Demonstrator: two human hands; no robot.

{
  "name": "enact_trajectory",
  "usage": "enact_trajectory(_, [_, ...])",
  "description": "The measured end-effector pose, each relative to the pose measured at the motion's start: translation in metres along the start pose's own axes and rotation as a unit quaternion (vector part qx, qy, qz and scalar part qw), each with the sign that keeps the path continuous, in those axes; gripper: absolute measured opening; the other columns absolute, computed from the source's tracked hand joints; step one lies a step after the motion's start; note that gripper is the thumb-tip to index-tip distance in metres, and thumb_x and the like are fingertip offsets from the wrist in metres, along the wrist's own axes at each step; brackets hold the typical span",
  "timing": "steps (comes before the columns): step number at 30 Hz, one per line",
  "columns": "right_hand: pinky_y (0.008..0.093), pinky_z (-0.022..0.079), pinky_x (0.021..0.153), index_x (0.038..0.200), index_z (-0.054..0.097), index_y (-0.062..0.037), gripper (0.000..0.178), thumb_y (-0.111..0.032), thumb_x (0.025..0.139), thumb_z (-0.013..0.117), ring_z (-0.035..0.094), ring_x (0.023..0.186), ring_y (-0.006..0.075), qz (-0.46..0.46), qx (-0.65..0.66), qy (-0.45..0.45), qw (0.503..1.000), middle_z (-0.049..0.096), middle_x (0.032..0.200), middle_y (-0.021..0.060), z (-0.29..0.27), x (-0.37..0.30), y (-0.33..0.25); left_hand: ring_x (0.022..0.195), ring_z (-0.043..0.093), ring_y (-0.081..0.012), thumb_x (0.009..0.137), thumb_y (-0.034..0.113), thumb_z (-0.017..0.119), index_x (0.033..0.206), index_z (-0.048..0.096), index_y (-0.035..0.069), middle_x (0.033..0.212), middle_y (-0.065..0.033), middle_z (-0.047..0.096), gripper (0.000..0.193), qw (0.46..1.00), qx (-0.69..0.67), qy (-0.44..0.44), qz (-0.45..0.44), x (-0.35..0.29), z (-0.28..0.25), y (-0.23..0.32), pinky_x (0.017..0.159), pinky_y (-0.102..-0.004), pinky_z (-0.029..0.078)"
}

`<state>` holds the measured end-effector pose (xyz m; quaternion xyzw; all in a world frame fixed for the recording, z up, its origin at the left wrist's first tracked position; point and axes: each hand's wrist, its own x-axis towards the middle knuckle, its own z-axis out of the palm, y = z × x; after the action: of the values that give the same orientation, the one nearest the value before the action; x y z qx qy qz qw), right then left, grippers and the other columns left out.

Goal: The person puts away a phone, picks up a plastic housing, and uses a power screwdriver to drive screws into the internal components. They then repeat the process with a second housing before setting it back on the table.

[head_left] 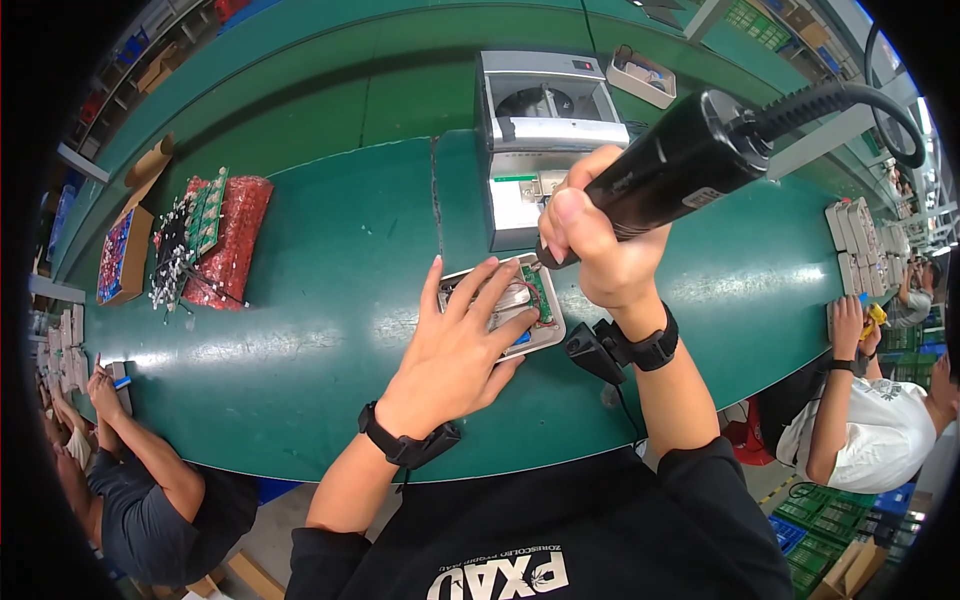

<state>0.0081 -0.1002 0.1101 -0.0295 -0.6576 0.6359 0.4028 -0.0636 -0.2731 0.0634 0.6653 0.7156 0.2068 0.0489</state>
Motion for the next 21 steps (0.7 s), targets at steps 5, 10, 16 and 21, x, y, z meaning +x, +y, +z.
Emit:
enact_trajectory(5, [0.0283, 0.043, 0.047, 0.088, 0.049, 0.0002, 0.013, -0.001, 0.087, 0.062, 0.050, 0.050, 0.0121, -0.004, -0.018, -0.013, 1.000, 0.051, 0.065, 0.0043, 0.001, -0.002, 0.007, 0.138, 0.036, -0.0320, 0.076, 0.024, 0.074, 0.118, 0.068, 0.018, 0.145, -0.0136, 0.042, 0.043, 1.000, 0.001, -0.002, -0.001, 0.001, -0.001, 0.001, 0.113, -0.0649, 0.021])
enact_trajectory(10, [0.0273, 0.043, 0.047, 0.088, 0.050, 0.0001, 0.012, 0.001, 0.085, 0.062, 0.051, 0.050, 0.0116, -0.014, -0.021, -0.019, 1.000, 0.052, 0.066, 0.0041, 0.003, -0.003, 0.016, 0.137, 0.037, -0.0321, 0.077, 0.024, 0.074, 0.118, 0.068, 0.018, 0.143, -0.0148, 0.043, 0.043, 1.000, -0.002, 0.000, -0.001, 0.001, 0.000, 0.000, 0.112, -0.0647, 0.022])
enact_trajectory(16, [0.0272, 0.043, 0.046, 0.088, 0.050, -0.0001, 0.013, 0.001, 0.084, 0.062, 0.051, 0.050, 0.0117, 0.003, -0.016, -0.021, 1.000, 0.052, 0.066, 0.0045, 0.005, -0.004, 0.020, 0.136, 0.037, -0.0322, 0.077, 0.024, 0.074, 0.119, 0.068, 0.018, 0.142, -0.0150, 0.043, 0.043, 1.000, -0.008, -0.002, -0.005, 0.000, -0.001, -0.001, 0.112, -0.0640, 0.023])
enact_trajectory(21, [0.0276, 0.043, 0.046, 0.089, 0.049, -0.0002, 0.013, -0.003, 0.085, 0.062, 0.050, 0.050, 0.0122, 0.011, -0.001, -0.003, 1.000, 0.052, 0.067, 0.0053, 0.001, -0.006, 0.024, 0.137, 0.037, -0.0324, 0.077, 0.024, 0.074, 0.118, 0.068, 0.017, 0.144, -0.0154, 0.043, 0.042, 1.000, -0.009, 0.000, -0.004, 0.002, -0.001, 0.000, 0.112, -0.0629, 0.023])
